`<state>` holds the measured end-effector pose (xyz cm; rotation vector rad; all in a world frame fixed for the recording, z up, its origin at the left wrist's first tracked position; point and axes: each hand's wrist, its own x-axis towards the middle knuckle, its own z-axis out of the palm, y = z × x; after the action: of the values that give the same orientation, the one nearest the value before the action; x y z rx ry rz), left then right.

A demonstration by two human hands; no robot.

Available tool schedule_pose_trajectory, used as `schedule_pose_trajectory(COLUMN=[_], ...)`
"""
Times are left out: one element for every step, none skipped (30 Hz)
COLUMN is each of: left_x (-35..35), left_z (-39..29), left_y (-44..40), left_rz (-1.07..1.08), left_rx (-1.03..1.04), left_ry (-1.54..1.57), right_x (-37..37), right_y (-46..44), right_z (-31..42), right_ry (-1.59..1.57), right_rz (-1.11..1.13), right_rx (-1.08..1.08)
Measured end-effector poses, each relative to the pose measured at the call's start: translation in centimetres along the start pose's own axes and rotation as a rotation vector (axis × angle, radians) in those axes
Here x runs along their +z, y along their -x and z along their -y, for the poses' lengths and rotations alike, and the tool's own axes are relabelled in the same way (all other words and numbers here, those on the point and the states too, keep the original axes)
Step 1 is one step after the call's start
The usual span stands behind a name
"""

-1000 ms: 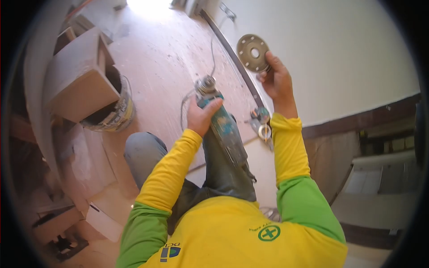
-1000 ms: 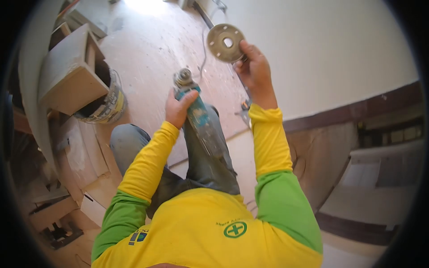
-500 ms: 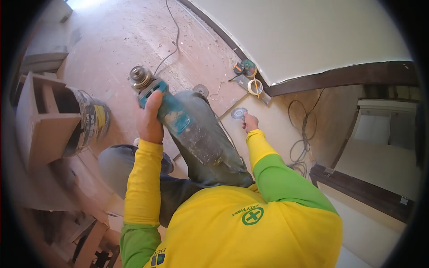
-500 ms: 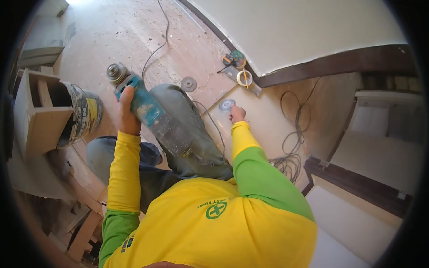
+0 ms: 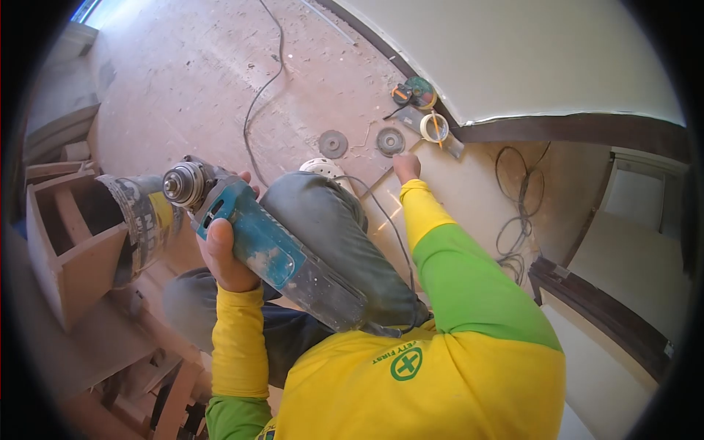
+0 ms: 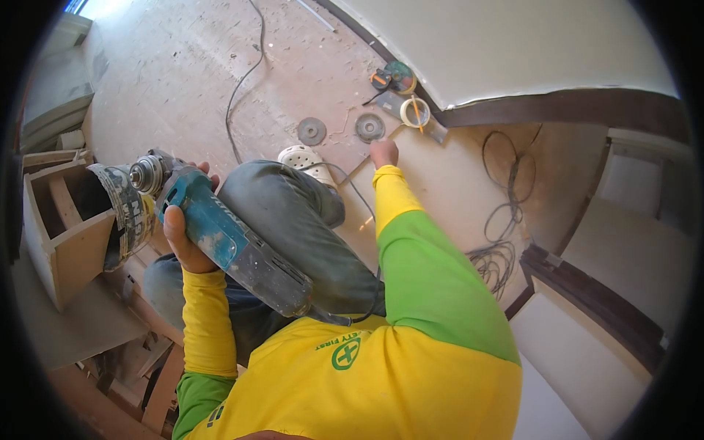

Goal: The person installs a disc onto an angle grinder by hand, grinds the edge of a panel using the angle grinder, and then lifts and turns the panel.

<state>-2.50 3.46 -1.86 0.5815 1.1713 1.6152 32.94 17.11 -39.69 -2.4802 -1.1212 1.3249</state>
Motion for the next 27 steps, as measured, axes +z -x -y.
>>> schedule_pose_trajectory(left_x=[0.1,0.4,0.9,1.2,1.2,1.2,1.1,1.1,1.0,0.8,0.6,0.4,0.1,-0.2,-0.3,-0.4,-0.5,-0.5,-0.5,-0.5,-0.4,-0.5,-0.8,-1.0,-0.9,-0.8,-0.5], left_z=[0.0,-0.1,-0.2,-0.3,-0.3,-0.3,-0.3,-0.3,-0.3,-0.3,-0.4,-0.4,-0.4,-0.6,-0.7,-0.7,-0.8,-1.0,-1.1,-1.3,-1.5,-1.5,-1.3,-1.2,-1.3,-1.6,-1.9], left_y=[-0.1,-0.1,-0.1,0.0,0.0,0.0,0.0,0.0,0.0,0.0,0.0,-0.1,-0.2,-0.3,-0.4,-0.5,-0.6,-0.6,-0.6,-0.6,-0.5,-0.5,-0.4,-0.2,-0.1,0.3,0.8], left_rz=[0.002,-0.002,-0.058,-0.113,-0.116,-0.122,-0.129,-0.137,-0.133,-0.132,-0.151,-0.113,-0.077,-0.044,-0.067,-0.061,-0.056,-0.075,-0.086,-0.093,-0.099,-0.110,-0.066,-0.020,-0.021,-0.028,-0.046], left_rx=[-0.003,-0.002,-0.020,-0.039,-0.037,-0.050,-0.059,-0.052,-0.061,-0.067,-0.043,-0.031,-0.019,-0.008,0.024,-0.005,-0.036,-0.007,-0.033,-0.060,-0.060,-0.039,-0.048,-0.055,-0.043,-0.024,-0.006], left_ry=[-0.002,-0.011,0.010,0.031,0.024,0.041,0.058,0.050,0.050,0.049,0.036,-0.001,-0.039,-0.075,-0.084,-0.069,-0.050,-0.048,-0.046,-0.039,-0.035,-0.021,0.015,0.049,0.066,0.072,0.060], right_x=[-0.4,-0.4,0.0,1.0,2.4,4.0,5.3,5.8,6.2,6.8,8.1,9.0,9.9,10.5,9.8,8.8,8.3,7.8,7.9,8.3,7.7,6.3,4.9,3.6,2.2,0.7,-1.0], right_y=[1.4,2.4,3.3,4.0,4.0,4.0,4.0,5.0,6.0,7.1,6.9,6.6,5.7,5.0,5.8,6.5,6.1,5.3,3.9,3.1,4.0,5.4,6.8,8.0,9.4,11.1,13.0], right_z=[1.7,3.4,5.3,6.7,7.5,8.4,9.1,10.6,12.2,13.6,13.8,14.2,14.0,14.0,14.7,15.2,15.1,14.5,13.4,12.8,13.3,14.1,14.9,15.5,16.5,17.6,18.5], right_ry=[0.236,0.233,0.238,0.242,0.238,0.284,0.328,0.323,0.418,0.512,0.529,0.542,0.587,0.634,0.643,0.656,0.627,0.600,0.440,0.281,0.292,0.114,-0.062,-0.049,-0.217,-0.384,-0.414], right_rz=[-0.150,-0.141,-0.077,-0.013,-0.006,-0.009,-0.011,-0.001,0.007,0.017,-0.002,-0.022,-0.036,-0.053,-0.036,-0.022,0.058,0.136,0.223,0.309,0.307,0.292,0.279,0.282,0.306,0.330,0.329], right_rx=[-0.253,-0.254,-0.342,-0.429,-0.430,-0.570,-0.713,-0.722,-0.649,-0.580,-0.533,-0.494,-0.495,-0.497,-0.465,-0.431,-0.482,-0.528,-0.550,-0.566,-0.593,-0.477,-0.359,-0.383,-0.346,-0.301,-0.336])
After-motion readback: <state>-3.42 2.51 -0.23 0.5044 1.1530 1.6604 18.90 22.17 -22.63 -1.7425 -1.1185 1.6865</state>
